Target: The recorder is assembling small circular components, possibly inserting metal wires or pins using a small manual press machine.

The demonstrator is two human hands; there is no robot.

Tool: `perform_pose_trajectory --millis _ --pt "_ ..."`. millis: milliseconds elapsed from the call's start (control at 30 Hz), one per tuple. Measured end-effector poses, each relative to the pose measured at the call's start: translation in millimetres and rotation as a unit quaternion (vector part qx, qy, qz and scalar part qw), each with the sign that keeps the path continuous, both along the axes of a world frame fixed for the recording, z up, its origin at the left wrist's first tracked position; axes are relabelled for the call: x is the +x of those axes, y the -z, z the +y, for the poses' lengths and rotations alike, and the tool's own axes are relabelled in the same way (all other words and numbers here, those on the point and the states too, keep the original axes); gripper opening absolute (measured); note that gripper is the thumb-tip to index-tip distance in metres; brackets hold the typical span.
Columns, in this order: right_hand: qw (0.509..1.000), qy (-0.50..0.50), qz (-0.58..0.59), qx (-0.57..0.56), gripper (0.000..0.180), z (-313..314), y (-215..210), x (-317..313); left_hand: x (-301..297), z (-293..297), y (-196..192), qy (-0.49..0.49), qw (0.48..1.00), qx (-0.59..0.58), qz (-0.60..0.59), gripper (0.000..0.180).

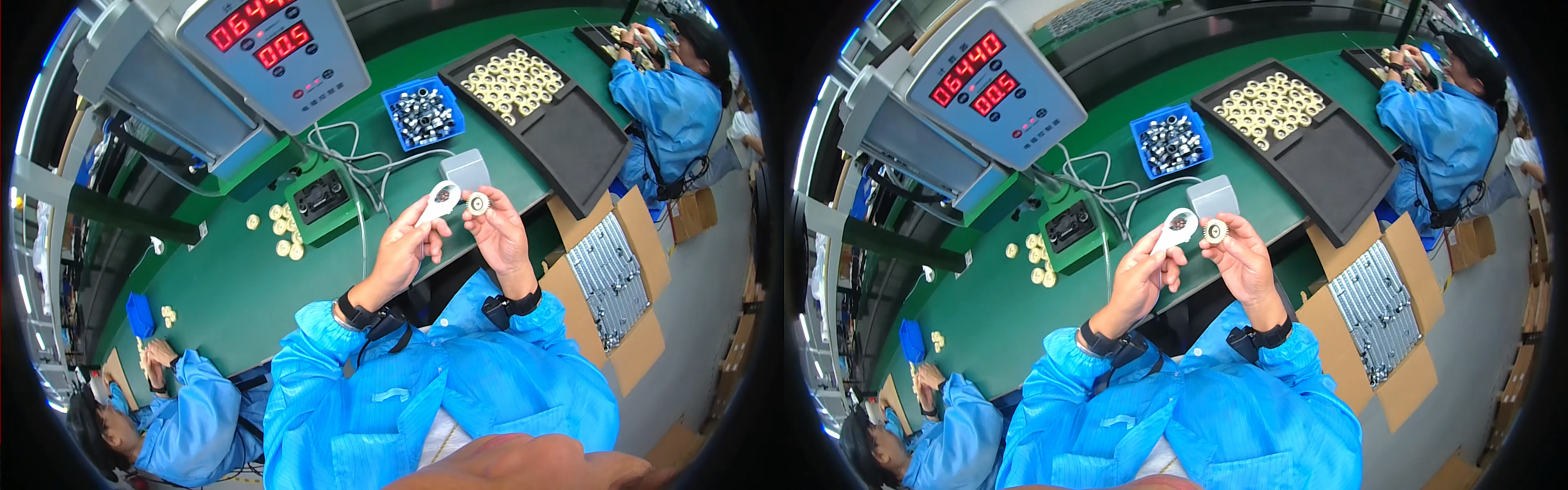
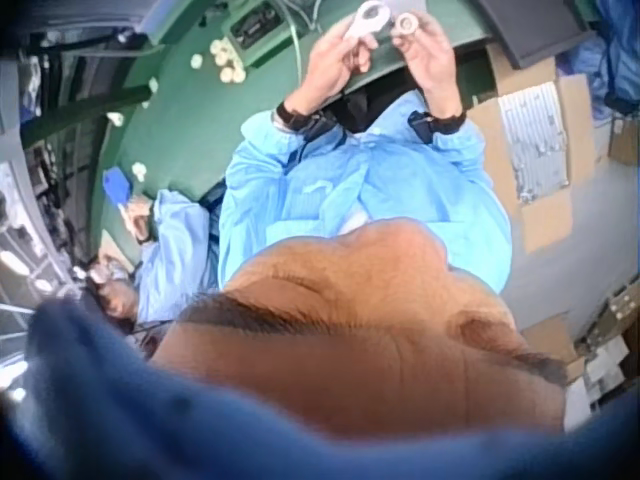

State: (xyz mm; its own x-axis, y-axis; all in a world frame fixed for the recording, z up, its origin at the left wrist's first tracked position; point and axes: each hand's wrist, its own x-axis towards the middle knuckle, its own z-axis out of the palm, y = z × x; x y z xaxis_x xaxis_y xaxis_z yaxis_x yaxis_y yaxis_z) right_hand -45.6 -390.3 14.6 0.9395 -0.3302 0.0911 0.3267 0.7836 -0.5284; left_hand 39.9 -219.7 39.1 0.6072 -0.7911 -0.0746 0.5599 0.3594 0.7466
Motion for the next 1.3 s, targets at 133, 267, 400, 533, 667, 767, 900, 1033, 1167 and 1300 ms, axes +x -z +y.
perform_pose_trajectory --millis 133,267,400,533,667,767,900,1033,1167,1300 --pt "0.999 0.006 0.007 -0.049 0.032 14.7 -0.2 7.3 -2.2 3.9 0.0 -0.004 0.998 0.017 -0.057 0.052" --pt "0.991 0.054 0.031 -0.115 0.032 31.0 -4.7 10.6 -5.4 6.0 1.5 -0.023 0.995 0.026 -0.093 0.046" --pt "0.975 0.100 0.037 -0.194 0.033 37.7 -4.0 10.6 -4.8 8.7 4.9 -0.020 0.994 0.021 -0.105 0.045" --pt "0.967 0.101 0.036 -0.232 0.035 39.2 -3.3 9.6 -5.0 9.1 6.0 -0.026 0.995 0.037 -0.094 0.044" --pt "0.948 0.120 0.055 -0.291 0.036 43.5 -8.0 6.9 -7.2 7.2 7.8 -0.019 0.993 0.028 -0.109 0.048" --pt "0.943 0.124 0.053 -0.304 0.035 46.3 -8.0 4.9 -8.5 7.0 9.0 -0.012 0.992 0.025 -0.121 0.051" --pt "0.935 0.156 0.046 -0.315 0.034 48.8 -12.1 6.4 -10.1 8.2 8.2 -0.006 0.993 0.019 -0.118 0.052" --pt "0.930 0.166 0.055 -0.325 0.035 47.1 -11.8 7.3 -10.7 8.1 9.5 0.007 0.991 0.023 -0.129 0.052" --pt "0.916 0.185 0.047 -0.353 0.036 45.7 -11.6 8.1 -12.2 7.8 10.8 0.008 0.989 0.027 -0.143 0.052" --pt "0.914 0.191 0.053 -0.354 0.038 45.9 -7.7 8.4 -12.9 8.0 12.6 0.004 0.987 0.032 -0.158 0.053"
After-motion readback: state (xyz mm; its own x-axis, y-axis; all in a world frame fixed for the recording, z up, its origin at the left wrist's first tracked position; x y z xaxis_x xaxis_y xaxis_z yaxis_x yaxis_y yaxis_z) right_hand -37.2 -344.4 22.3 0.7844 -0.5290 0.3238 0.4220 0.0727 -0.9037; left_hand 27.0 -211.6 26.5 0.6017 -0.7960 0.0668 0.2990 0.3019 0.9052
